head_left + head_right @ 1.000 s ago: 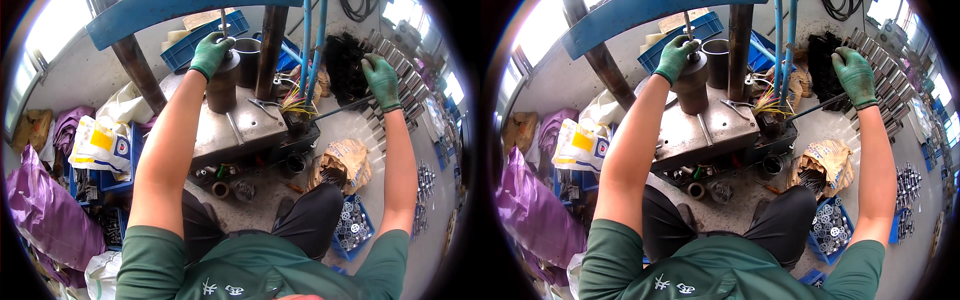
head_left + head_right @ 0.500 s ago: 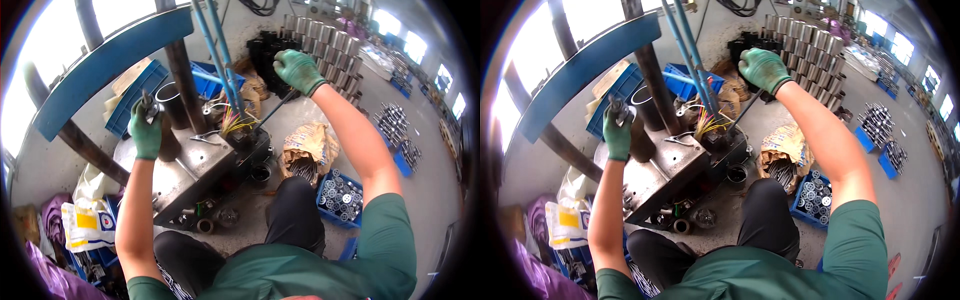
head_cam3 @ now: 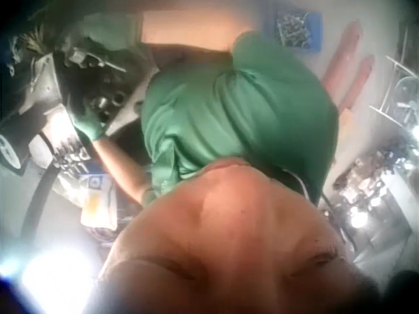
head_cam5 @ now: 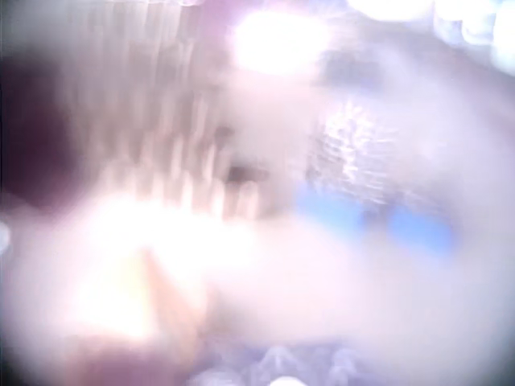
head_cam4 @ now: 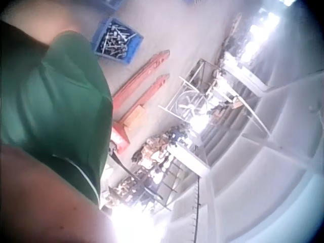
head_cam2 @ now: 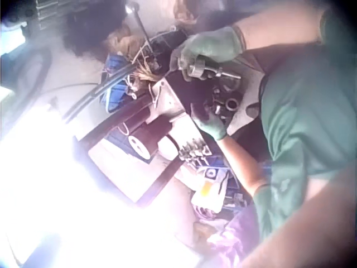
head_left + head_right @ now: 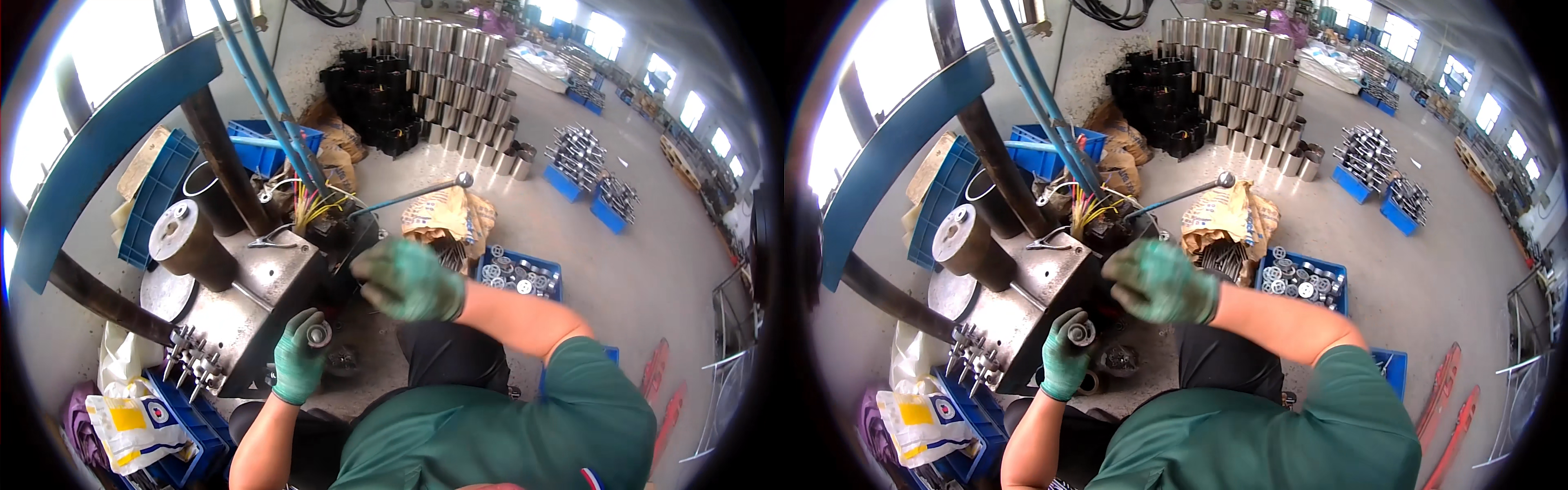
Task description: The person assembles metal components by placing round metal rings and shafts into a press machine, operating the press with a lever, and then sorting the finished parts into blue bins.
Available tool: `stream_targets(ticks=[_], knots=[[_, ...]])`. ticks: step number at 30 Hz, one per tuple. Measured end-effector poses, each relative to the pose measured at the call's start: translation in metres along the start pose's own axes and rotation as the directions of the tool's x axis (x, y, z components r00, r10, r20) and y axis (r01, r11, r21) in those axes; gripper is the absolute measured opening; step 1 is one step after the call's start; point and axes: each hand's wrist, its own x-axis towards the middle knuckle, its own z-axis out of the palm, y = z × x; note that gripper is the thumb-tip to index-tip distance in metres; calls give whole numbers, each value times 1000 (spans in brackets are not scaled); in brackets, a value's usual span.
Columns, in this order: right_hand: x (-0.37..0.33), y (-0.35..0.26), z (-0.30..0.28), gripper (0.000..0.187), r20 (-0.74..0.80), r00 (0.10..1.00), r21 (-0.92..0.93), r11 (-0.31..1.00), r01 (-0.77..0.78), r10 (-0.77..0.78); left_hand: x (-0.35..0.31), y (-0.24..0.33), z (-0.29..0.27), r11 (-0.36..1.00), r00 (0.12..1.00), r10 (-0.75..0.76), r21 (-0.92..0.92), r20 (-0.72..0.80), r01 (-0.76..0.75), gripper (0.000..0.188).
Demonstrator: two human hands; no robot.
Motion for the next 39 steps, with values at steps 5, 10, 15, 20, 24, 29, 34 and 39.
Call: stream_targets(ticks=[5, 10, 15, 20, 24, 29, 34, 39], knots=[[-60, -69, 119, 68, 712, 119, 626, -550, -553, 692, 7, -3, 5, 934, 938, 281, 170, 201, -316, 58], [-85, -65, 152, 38, 865, 40, 477, -795, -376, 500, -8, -38, 15, 981, 990, 114, 149, 87, -126, 51], [-65, -64, 123, 32, 874, 208, 482, -839, -253, 439, -18, -63, -5, 961, 955, -276, 52, 107, 272, 61], [-56, -35, 13, 47, 506, 448, 862, -445, -241, 737, -23, -57, -2, 964, 949, -262, 81, 176, 252, 59], [-93, -21, -125, 42, 242, 349, 891, -65, -449, 905, -27, -56, 6, 967, 902, -254, 105, 349, 232, 51], [-249, 7, -244, 41, 97, 319, 11, 319, -948, 943, -40, -59, 9, 955, 796, -294, 187, 528, 229, 51], [-437, -56, -311, 37, 191, -206, -678, -23, -735, 960, -43, -56, 22, 961, 731, -274, 209, 626, 181, 54], [-583, -143, -321, 34, 238, -655, -920, -50, -389, 717, -44, -51, 26, 951, 678, -307, 236, 668, 198, 53]])
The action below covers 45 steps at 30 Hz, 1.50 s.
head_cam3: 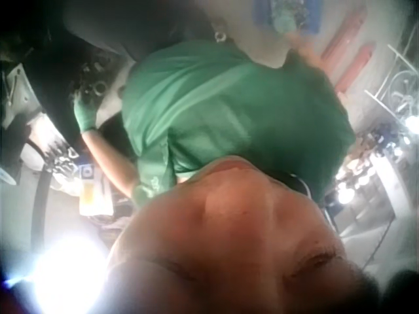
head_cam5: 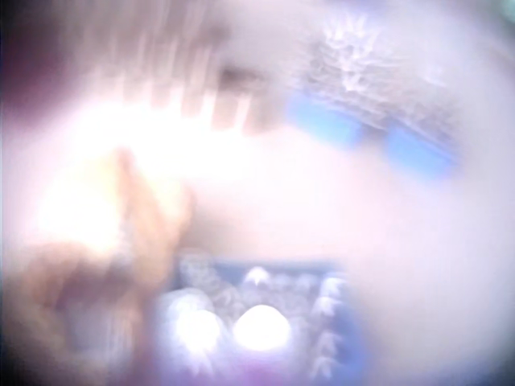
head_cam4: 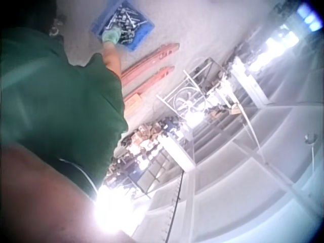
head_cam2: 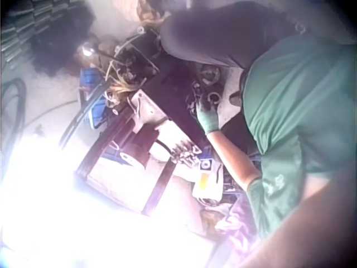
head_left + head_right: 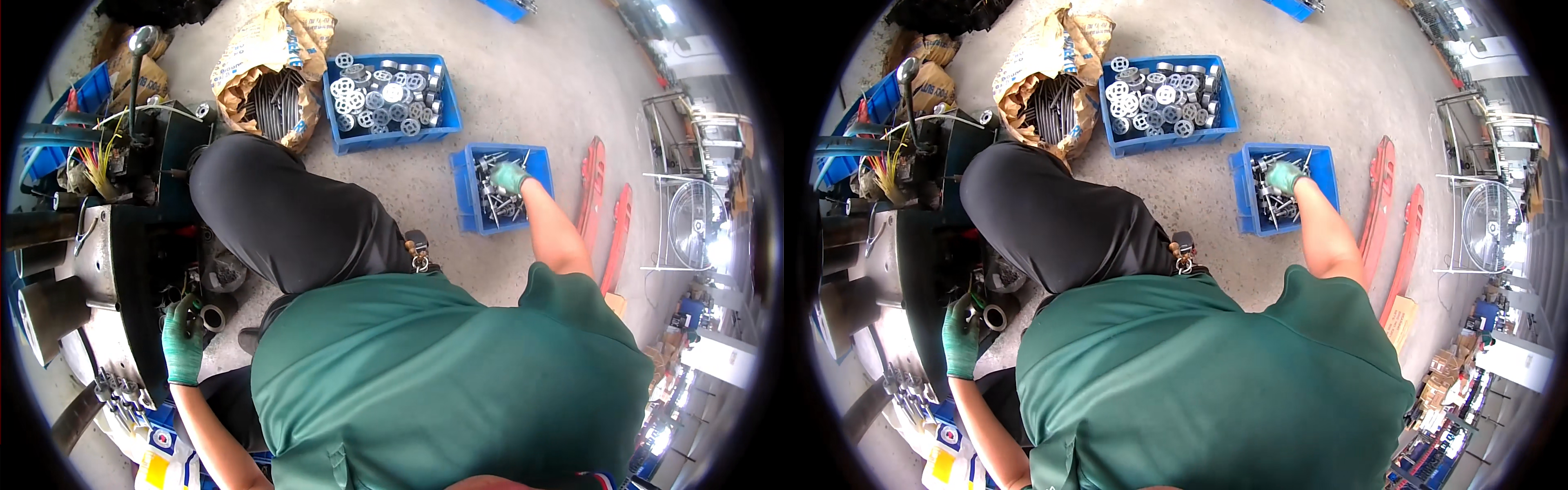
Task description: The person assembles metal components by placing round metal rings and shafts into a press machine, operating the press with a lever, and then sorting the finished parts into blue bins.
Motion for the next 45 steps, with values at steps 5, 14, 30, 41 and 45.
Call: stream_targets(ticks=[5, 14, 30, 41, 45], knots=[[-8, 15, 70, 30, 140, 985, 9, 995, -104, 102, -2, -6, 8, 998, 997, -66, 6, 38, 66, 49], [-55, -37, 83, 29, -37, 943, -504, 821, 269, -332, -2, -3, 9, 987, 984, -156, 35, 86, 154, 49], [16, -3, 192, 65, -39, 784, 847, 437, -303, 620, 1, -16, 12, 945, 942, -310, -70, 132, 321, 50], [30, -76, 166, 62, -151, 637, 738, 515, -436, 756, -24, -63, 21, 939, 940, -339, 76, 45, 335, 43], [51, -42, 204, 58, -273, 682, 611, 670, -422, 678, -16, -44, 16, 939, 956, -291, 207, 46, 276, 41]])
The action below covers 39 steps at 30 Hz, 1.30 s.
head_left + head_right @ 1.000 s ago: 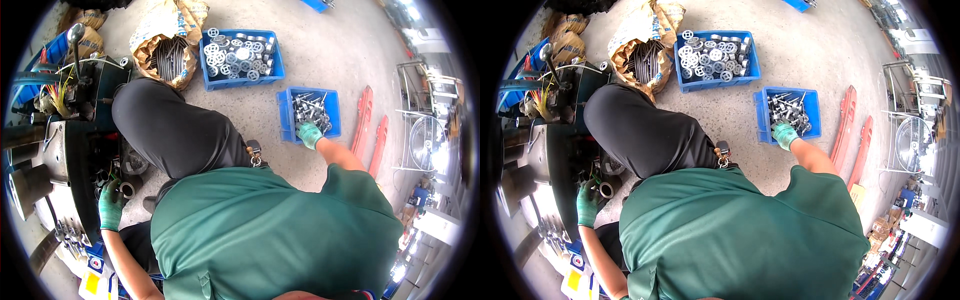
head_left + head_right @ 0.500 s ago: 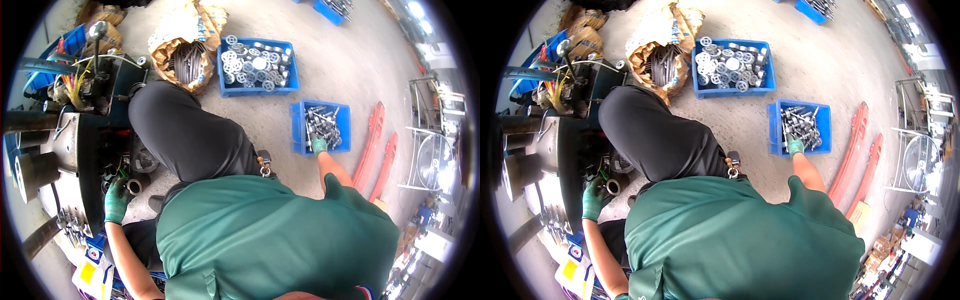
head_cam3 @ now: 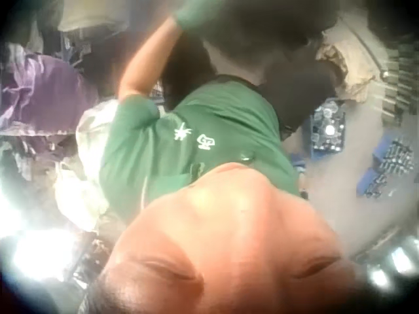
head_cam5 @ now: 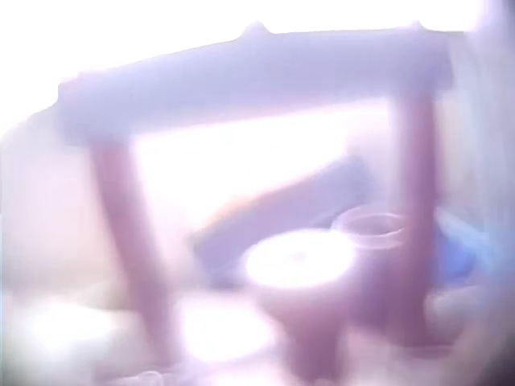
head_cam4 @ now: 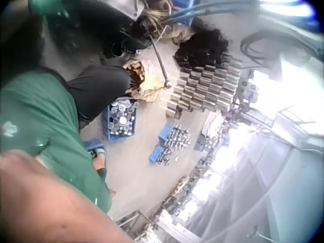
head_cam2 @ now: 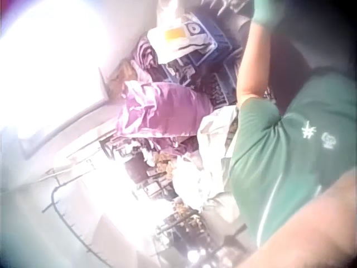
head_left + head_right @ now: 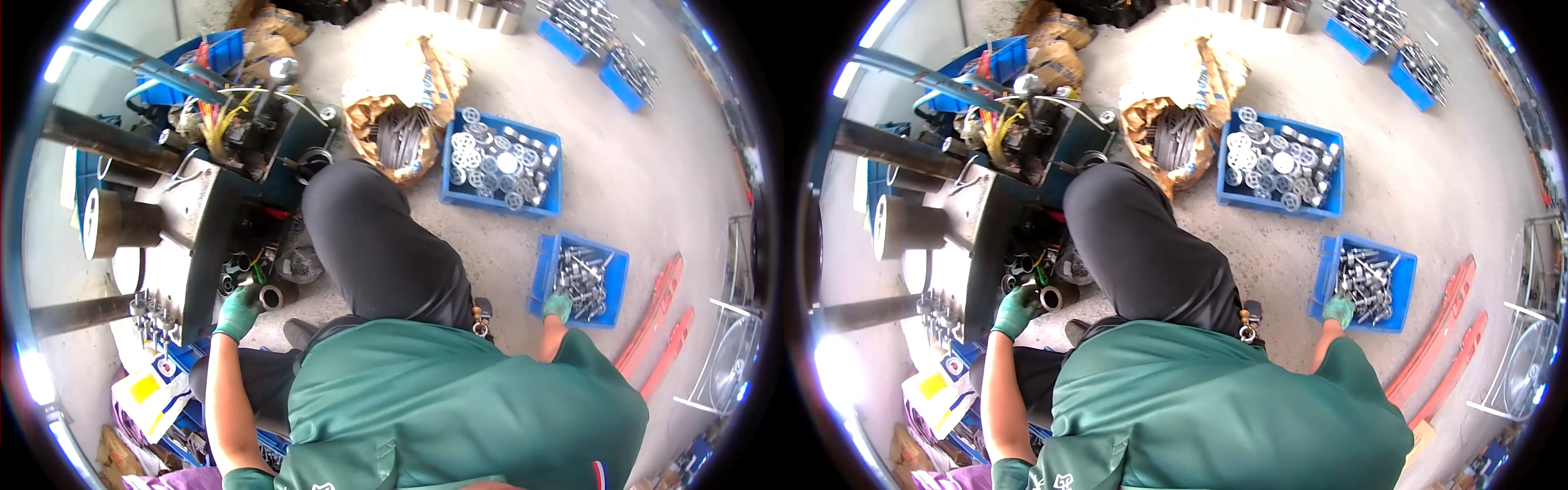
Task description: The person assembles metal components by placing round metal rings and shafts into a press machine, operating the press with a lever, and then sorting the finished parts into blue bins.
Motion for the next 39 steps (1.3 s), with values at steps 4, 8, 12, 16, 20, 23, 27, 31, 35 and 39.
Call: stream_targets(ticks=[4, 8, 12, 16, 20, 23, 27, 31, 35, 39], knots=[[32, 29, 22, 49, -112, 924, -30, 930, 365, -366, 11, 2, -5, 999, 997, 47, -18, -68, -49, 38], [134, 16, -73, 43, 183, 812, 108, 832, 544, -555, -5, 11, -24, 998, 990, 8, -55, -139, -15, 36], [254, -13, -217, 39, 291, 627, 231, 689, 687, -722, 12, 5, -22, 987, 971, 150, -22, -183, -157, 36], [140, -326, -293, 38, 283, 355, 304, 434, 848, -891, -36, 8, -55, 981, 890, 122, -80, -439, -174, 40], [71, -417, -291, 35, 541, 261, 82, 359, 930, -799, -86, 19, -94, 906, 642, 32, -248, -766, -342, 46], [92, -362, -205, 32, 572, 255, 73, 358, 931, -780, -149, -3, -88, 820, 494, -211, -428, -844, -380, 42], [102, -468, -208, 29, 365, 80, 128, 135, 983, -927, -230, -74, -1, 714, 288, -579, -645, -763, -273, 39], [14, -644, -251, 27, 228, -264, 165, -230, 959, -937, -321, -145, 157, 533, 34, -845, -839, -533, 107, 31], [-144, -744, -299, 26, 238, -524, 198, -487, 851, -818, -398, -132, 297, 153, -260, -946, -974, -192, 165, 32], [-262, -759, -296, 29, 326, -655, 241, -610, 755, -682, -407, -92, 365, -35, -328, -944, -973, -43, 228, 33]])
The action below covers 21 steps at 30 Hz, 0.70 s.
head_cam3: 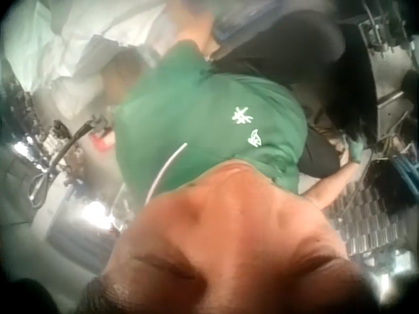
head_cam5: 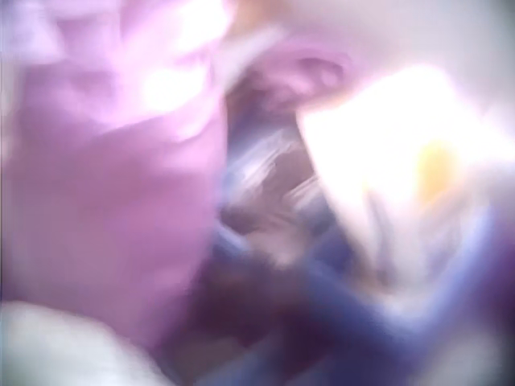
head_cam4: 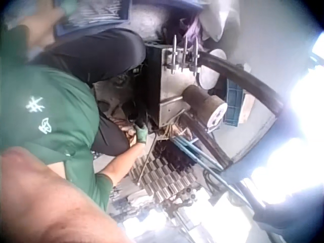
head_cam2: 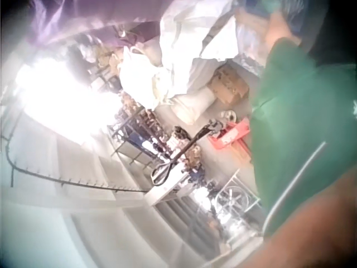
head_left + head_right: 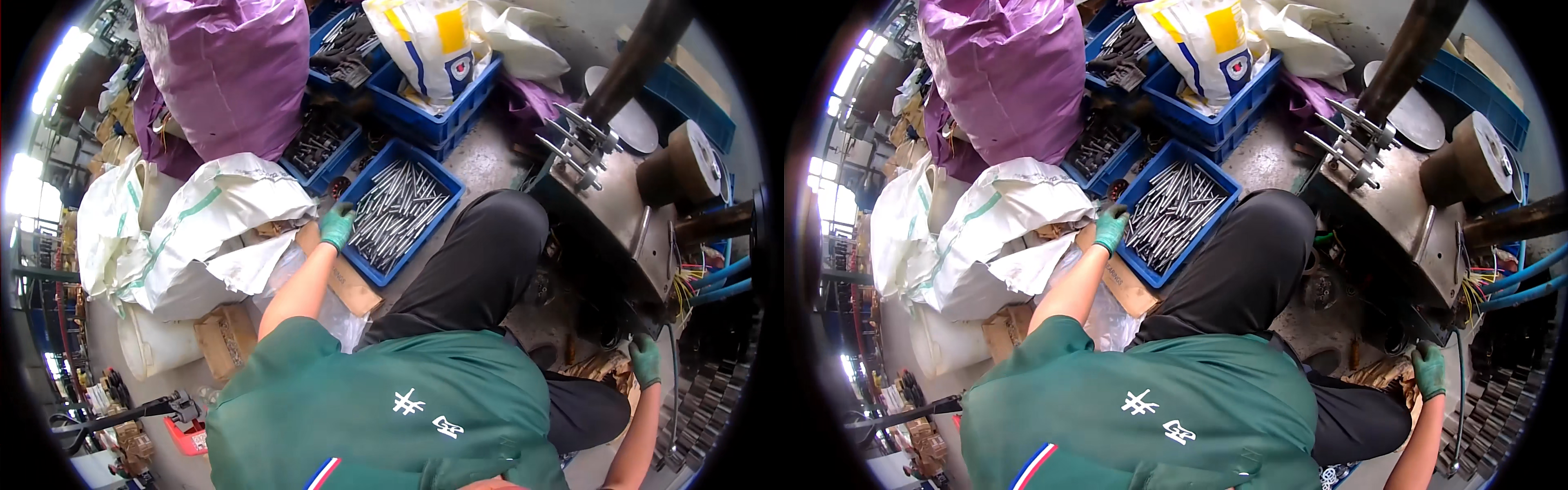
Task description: The person assembles metal components by placing round metal rings and shafts into a press machine, operating the press with a lever, and then sorting the finished parts into blue bins.
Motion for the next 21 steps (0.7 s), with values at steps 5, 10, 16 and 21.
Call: stream_targets(ticks=[5, 10, 16, 21], knots=[[46, 4, 38, 31, 309, 951, 170, 984, -42, -13, -12, -35, 31, 996, 996, -82, 24, 29, 81, 37], [59, 1, 32, 26, 355, 917, 321, 898, -301, 181, -2, -16, 42, 951, 991, -107, 297, 75, 80, 44], [59, 22, 28, 45, 382, 919, 370, 896, -247, 96, 8, -20, 82, 880, 967, -217, 456, 131, 135, 66], [55, 44, 29, 65, 443, 891, 381, 879, -288, 100, -12, -19, 83, 955, 994, -105, 280, 32, 92, 57]])
